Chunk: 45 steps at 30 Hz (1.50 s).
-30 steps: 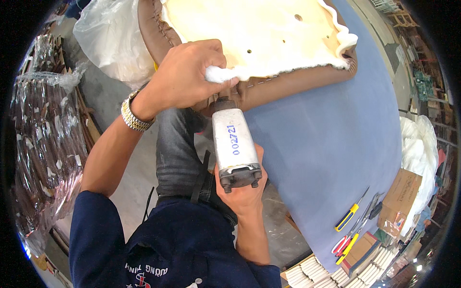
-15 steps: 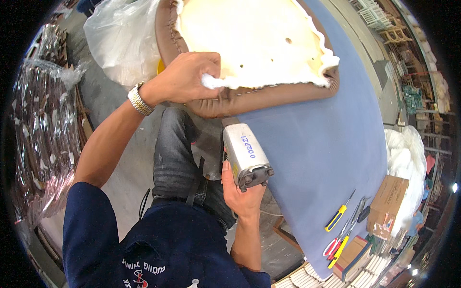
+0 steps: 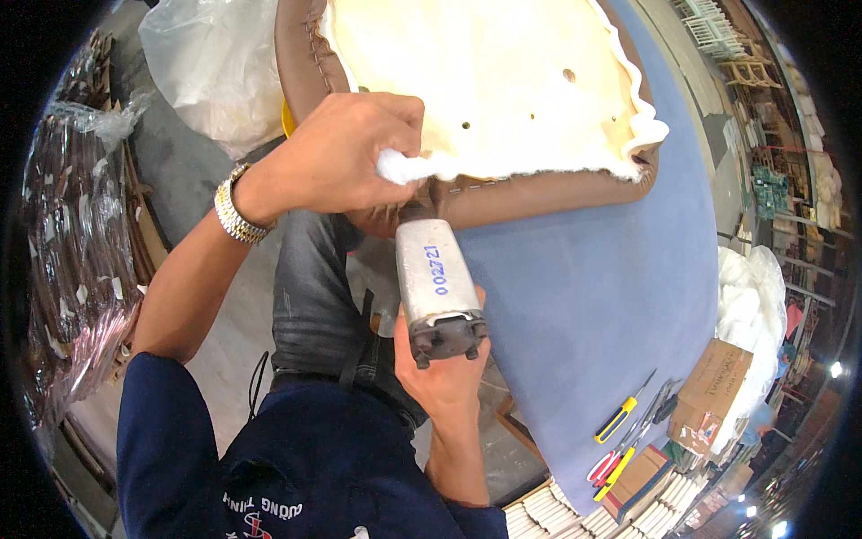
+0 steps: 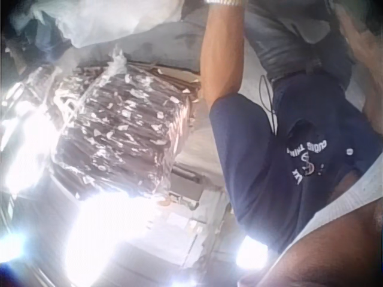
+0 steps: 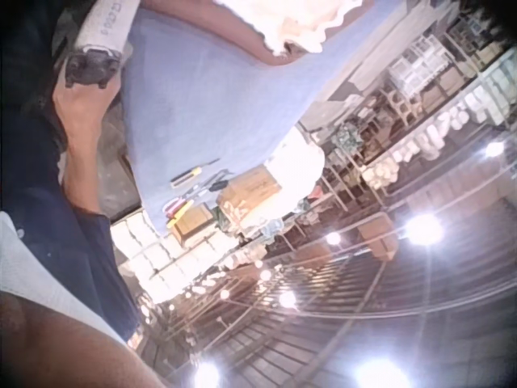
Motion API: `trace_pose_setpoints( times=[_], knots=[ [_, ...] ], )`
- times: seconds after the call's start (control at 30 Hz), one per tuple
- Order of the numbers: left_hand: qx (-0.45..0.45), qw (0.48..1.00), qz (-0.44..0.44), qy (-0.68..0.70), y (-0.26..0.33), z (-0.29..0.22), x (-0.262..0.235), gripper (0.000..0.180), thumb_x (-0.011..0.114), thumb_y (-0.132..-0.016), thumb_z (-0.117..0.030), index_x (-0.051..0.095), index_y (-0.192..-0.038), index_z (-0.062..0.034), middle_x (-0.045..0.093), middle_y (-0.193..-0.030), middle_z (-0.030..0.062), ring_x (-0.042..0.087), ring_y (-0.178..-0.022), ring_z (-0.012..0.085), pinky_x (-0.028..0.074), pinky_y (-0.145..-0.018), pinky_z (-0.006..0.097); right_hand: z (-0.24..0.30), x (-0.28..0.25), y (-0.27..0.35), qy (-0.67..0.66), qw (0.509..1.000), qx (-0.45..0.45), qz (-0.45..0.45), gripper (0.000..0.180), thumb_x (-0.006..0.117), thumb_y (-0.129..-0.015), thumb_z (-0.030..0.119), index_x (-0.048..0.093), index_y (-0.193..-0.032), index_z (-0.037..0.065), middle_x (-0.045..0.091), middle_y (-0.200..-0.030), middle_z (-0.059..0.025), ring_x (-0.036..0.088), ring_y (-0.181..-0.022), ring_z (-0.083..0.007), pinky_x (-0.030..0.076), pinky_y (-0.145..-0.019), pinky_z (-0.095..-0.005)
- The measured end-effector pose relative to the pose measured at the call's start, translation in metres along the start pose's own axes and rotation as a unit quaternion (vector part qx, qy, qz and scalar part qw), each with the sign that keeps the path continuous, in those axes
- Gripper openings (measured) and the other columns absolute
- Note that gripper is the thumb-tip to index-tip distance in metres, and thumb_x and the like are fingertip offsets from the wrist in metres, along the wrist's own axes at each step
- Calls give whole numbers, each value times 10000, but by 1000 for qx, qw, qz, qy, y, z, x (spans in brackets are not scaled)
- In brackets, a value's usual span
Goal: The person staples white fabric onto a brown upholstered frame using a pneumatic staple gun, then trims excess fabric with a yellow utility knife. They repeatedly pull and smooth the fabric, rotate the frame, and continue stapling along the edges. The finished piece is placed on a stack of similar items.
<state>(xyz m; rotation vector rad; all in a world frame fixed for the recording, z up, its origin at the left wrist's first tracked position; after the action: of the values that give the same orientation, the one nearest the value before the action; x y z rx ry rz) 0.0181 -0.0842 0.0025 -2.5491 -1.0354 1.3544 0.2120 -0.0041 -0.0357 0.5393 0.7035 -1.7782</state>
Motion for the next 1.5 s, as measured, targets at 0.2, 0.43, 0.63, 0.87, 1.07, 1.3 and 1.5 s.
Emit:
trace_pose_setpoints(
  times=[0.2, 0.43, 0.63, 0.87, 1.07, 1.3, 1.5],
  knots=[
    [25, 998, -57, -9, -2, 6, 0, 262, 773, -741, -255, 716, -782, -3, 658, -845, 110, 673, -771, 337, 529, -700, 406, -12, -7, -6, -73, 996, 43, -4, 380, 631, -934, -54, 533, -1300, -45, 714, -1077, -133, 598, -632, -94, 492, -538, -243],
    [-91, 990, 59, -86, -32, -4, 5, 362, 810, -778, -406, 718, -889, -74, 722, -815, 133, 715, -797, 331, 545, -686, 432, -16, -34, 7, -185, 973, 115, -70, 462, 578, -953, -68, 448, -1397, -58, 691, -1175, -172, 583, -644, -90, 501, -532, -242],
    [-101, 991, 46, -76, -31, 1, 7, 307, 818, -784, -367, 714, -847, -85, 717, -739, 122, 719, -761, 333, 552, -663, 437, -18, -27, -12, -77, 994, 74, -24, 457, 591, -953, -66, 447, -1386, -65, 689, -1173, -158, 582, -670, -89, 500, -540, -237],
    [-121, 990, 29, -71, -26, 2, 7, 261, 833, -776, -333, 740, -843, -99, 712, -711, 123, 722, -727, 328, 556, -640, 426, -13, -26, -19, -74, 993, 87, -7, 450, 606, -962, -54, 458, -1387, -46, 693, -1160, -152, 583, -675, -88, 490, -539, -235],
    [-103, 991, -9, -91, -22, 1, 9, 280, 835, -770, -362, 746, -851, -108, 713, -700, 125, 720, -699, 340, 555, -629, 422, -6, -28, -28, -17, 991, 134, -6, 255, 691, -887, -1, 672, -1139, -32, 732, -1050, -160, 696, -911, -257, 530, -794, -353],
    [-106, 992, -5, -62, -28, 6, 9, 282, 818, -778, -372, 746, -831, -105, 704, -694, 135, 715, -718, 339, 545, -642, 435, -7, -34, -26, -36, 995, 94, 17, 403, 626, -963, -14, 516, -1349, -56, 701, -1097, -127, 579, -668, -84, 482, -530, -231],
    [-106, 992, -7, -65, -29, 5, 7, 288, 818, -779, -370, 730, -814, -98, 699, -685, 143, 713, -719, 345, 538, -635, 442, -12, -33, -24, -20, 997, 73, 26, 423, 626, -957, -35, 511, -1363, -49, 706, -1144, -134, 579, -678, -79, 483, -530, -230]
  ],
)
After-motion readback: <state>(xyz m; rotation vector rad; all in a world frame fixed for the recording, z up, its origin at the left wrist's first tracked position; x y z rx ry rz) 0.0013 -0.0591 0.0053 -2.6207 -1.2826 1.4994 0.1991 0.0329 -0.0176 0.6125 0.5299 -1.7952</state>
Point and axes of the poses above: each hand's wrist, its own y-axis away from the middle knuckle, its own x-axis out of the palm, z = x × y, the point moved 9 cm from there along -y, towards the middle knuckle
